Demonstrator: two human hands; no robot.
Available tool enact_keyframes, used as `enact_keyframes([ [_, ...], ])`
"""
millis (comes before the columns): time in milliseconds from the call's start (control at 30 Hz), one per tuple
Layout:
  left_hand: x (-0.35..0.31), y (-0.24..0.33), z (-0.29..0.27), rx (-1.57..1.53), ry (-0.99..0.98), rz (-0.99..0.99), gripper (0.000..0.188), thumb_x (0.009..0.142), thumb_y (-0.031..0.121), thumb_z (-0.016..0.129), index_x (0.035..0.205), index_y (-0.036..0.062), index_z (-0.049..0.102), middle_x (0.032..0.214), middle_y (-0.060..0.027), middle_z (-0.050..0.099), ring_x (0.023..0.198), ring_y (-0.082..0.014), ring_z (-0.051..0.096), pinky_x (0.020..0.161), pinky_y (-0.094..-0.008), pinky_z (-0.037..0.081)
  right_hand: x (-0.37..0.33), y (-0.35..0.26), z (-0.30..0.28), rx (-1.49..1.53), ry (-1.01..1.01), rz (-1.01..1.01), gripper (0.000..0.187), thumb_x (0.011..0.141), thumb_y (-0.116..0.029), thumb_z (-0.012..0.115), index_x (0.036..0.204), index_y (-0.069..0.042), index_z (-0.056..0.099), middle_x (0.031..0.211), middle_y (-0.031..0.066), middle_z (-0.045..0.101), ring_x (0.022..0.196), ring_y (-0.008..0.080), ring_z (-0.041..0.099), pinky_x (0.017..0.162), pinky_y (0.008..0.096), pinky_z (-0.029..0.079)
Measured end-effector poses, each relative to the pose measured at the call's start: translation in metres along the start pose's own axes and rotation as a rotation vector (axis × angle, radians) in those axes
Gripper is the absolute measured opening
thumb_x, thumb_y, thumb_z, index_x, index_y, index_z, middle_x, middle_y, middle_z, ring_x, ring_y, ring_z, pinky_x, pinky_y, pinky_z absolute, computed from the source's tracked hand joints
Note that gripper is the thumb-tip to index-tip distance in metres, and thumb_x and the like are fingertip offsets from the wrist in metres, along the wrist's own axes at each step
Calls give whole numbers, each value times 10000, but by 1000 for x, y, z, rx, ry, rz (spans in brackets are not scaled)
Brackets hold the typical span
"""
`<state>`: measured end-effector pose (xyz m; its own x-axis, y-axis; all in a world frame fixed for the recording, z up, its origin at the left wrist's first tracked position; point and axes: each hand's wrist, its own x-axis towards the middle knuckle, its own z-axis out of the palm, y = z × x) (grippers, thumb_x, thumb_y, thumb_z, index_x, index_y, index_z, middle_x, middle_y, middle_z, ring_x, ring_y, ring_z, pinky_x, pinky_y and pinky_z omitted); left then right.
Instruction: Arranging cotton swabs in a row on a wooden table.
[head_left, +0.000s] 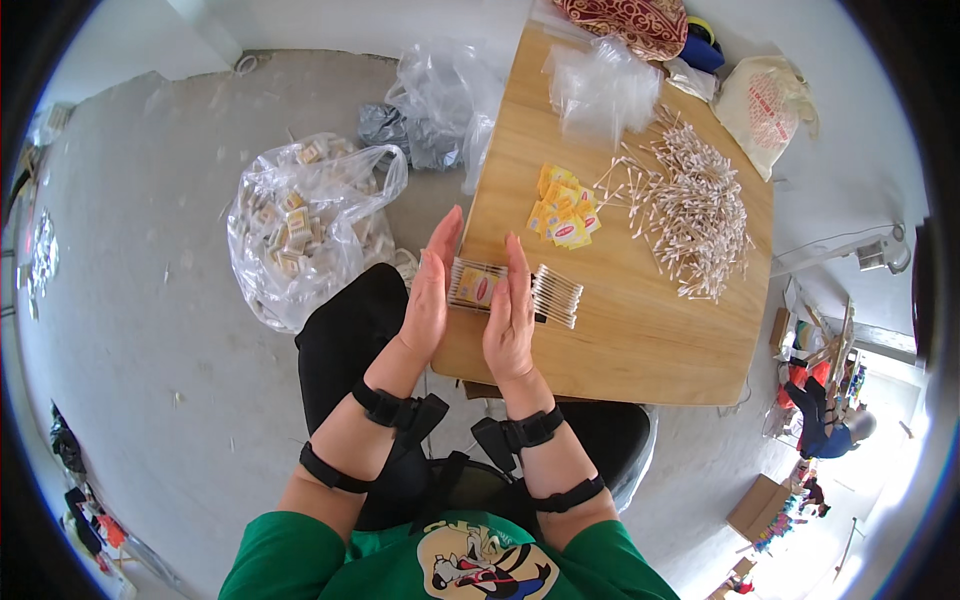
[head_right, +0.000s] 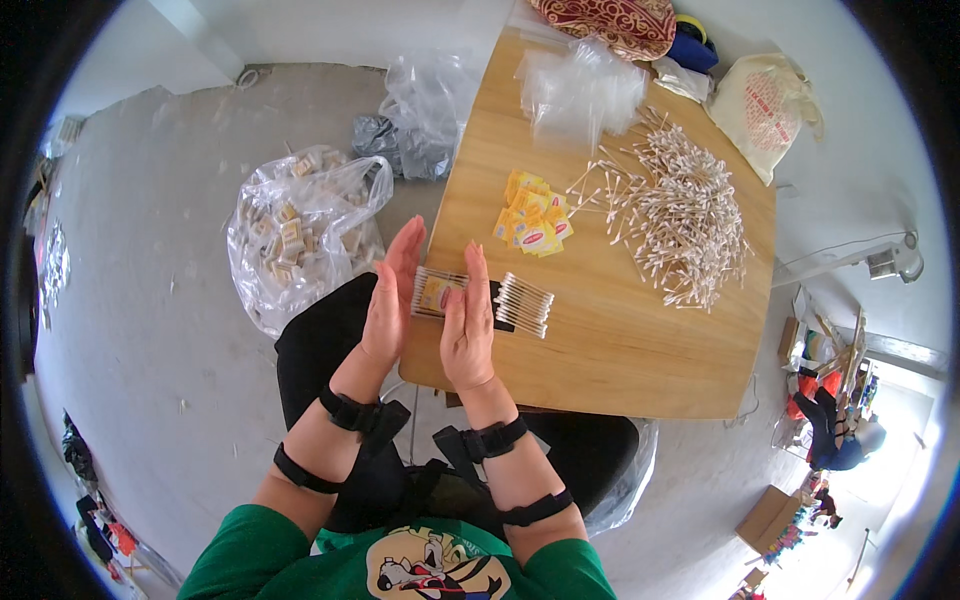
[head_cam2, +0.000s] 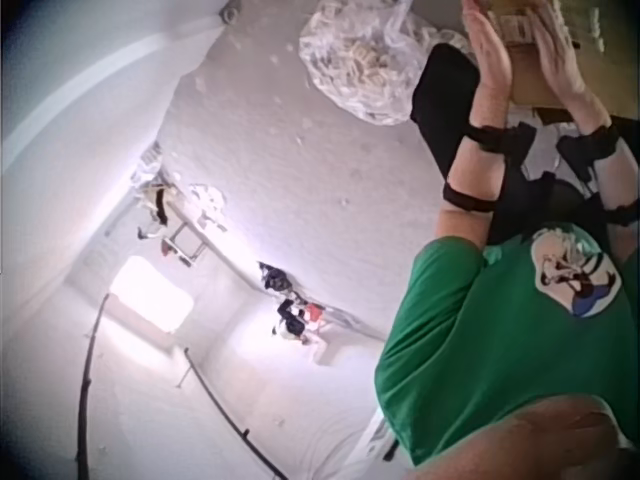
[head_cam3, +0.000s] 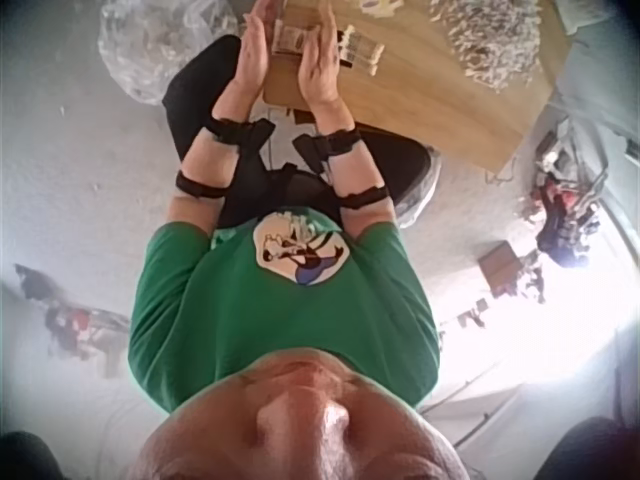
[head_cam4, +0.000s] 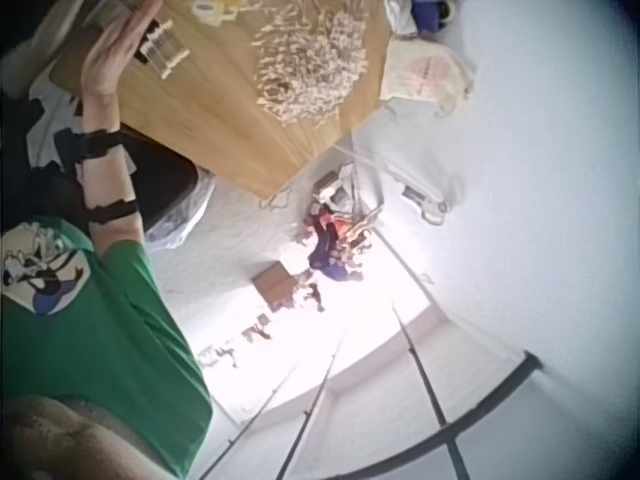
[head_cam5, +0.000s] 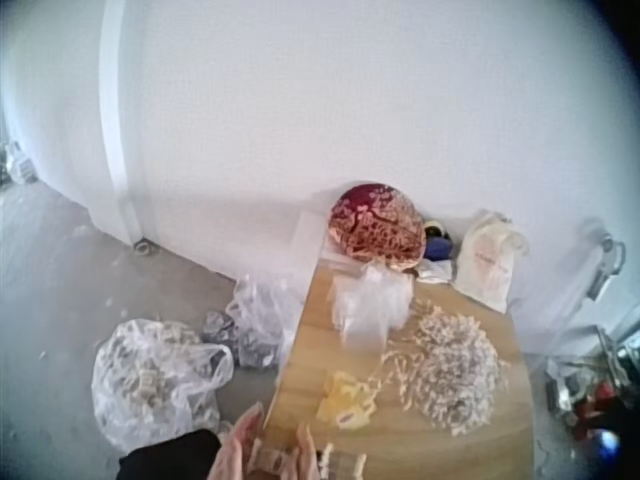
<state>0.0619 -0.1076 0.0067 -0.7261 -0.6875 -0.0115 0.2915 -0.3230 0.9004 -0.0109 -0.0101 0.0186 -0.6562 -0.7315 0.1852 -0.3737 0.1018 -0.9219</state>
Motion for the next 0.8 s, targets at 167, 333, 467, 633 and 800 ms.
enact_keyframes([
  [167, 1, 1, -1, -38, 49, 21, 755, 1040, 566, 210, 1532, -6, 220, 1604, -131, 226, 1499, -258, 170, 1218, -380, 113, 1, -3, -4, 51, -8, 77, 509, 992, 42, 331, 1498, 44, 275, 1551, 175, 325, 1447, 283, 309, 1184, 384, 243],
  [333, 3, 7, 2, -71, 76, 102, 739, 1038, 563, 199, 1524, 8, 245, 1596, -138, 248, 1494, -256, 193, 1222, -384, 124, -16, -5, -16, -41, 52, 72, 569, 941, 128, 344, 1499, 46, 267, 1549, 177, 324, 1450, 284, 307, 1195, 386, 226],
  [467, 5, 4, 6, -199, -28, 83, 728, 1044, 545, 221, 1527, 1, 226, 1598, -133, 236, 1492, -245, 191, 1229, -381, 108, -34, -7, -21, -146, -39, 30, 599, 914, 144, 350, 1498, 49, 260, 1553, 185, 310, 1454, 301, 299, 1200, 402, 218],
  [633, 3, 5, 11, -196, 52, -18, 735, 1032, 566, 190, 1521, 21, 248, 1584, -158, 265, 1488, -258, 209, 1230, -385, 135, -18, -25, -9, 109, 10, 43, 667, 877, 176, 343, 1516, 38, 209, 1578, 172, 252, 1463, 279, 269, 1206, 413, 197],
  [800, 5, 1, 11, -186, 31, 0, 733, 1031, 567, 187, 1516, 21, 258, 1578, -154, 277, 1483, -247, 219, 1229, -377, 138, -13, -7, 7, 340, -24, 234, 745, 823, 209, 325, 1528, 11, 187, 1596, 133, 218, 1483, 240, 208, 1215, 381, 155],
])
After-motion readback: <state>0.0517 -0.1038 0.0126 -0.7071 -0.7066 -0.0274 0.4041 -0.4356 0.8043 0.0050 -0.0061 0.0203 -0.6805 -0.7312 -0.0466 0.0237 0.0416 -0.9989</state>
